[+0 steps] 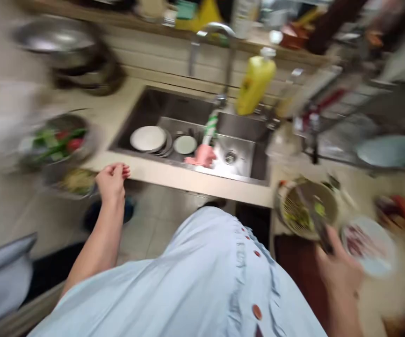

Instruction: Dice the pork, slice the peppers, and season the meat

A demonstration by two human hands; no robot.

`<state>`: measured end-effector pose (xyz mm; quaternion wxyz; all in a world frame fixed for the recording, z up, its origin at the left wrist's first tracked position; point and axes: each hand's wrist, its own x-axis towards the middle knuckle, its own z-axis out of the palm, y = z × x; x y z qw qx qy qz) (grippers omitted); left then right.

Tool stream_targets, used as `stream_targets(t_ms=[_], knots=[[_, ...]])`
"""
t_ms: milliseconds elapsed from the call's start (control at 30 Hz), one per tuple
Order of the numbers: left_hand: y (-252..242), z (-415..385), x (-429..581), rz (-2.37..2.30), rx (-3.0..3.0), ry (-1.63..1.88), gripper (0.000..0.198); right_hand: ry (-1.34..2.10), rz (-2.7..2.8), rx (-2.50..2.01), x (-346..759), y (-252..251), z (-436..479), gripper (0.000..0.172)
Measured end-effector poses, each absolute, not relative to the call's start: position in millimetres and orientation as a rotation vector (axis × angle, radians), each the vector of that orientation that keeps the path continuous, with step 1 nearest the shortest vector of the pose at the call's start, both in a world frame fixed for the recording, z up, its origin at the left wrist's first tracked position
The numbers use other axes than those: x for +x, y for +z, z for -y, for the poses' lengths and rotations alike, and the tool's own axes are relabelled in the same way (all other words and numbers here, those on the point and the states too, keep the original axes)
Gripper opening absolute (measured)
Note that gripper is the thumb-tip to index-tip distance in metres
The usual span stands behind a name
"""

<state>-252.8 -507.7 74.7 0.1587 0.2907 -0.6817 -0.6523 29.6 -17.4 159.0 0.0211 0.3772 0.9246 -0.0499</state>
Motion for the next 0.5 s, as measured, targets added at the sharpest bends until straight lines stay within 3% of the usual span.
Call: stream_targets(t_ms=[67,133,267,367,500], knots=[[73,421,-248,2.164,0.295,-1.978,0.005,0.116,-2.735,1.313,50,172,14,0.051],[87,323,-229,2.339,-0.455,-2.037,0.010,0.292,-2.644,1.255,52,180,12,0.052],[138,145,-176,1.810,-2.076,-1.931,0.014,0.434,-2.561,1.135,39,195,10,0.052],[153,56,-154,1.497,-2.415,-1.642,0.018,0.505,-2.506,1.108,37,211,10,0.055],[142,-2,-151,1.468,-2.611,-1.417,0.022,0.532,-2.416,1.191,46,232,6,0.053]])
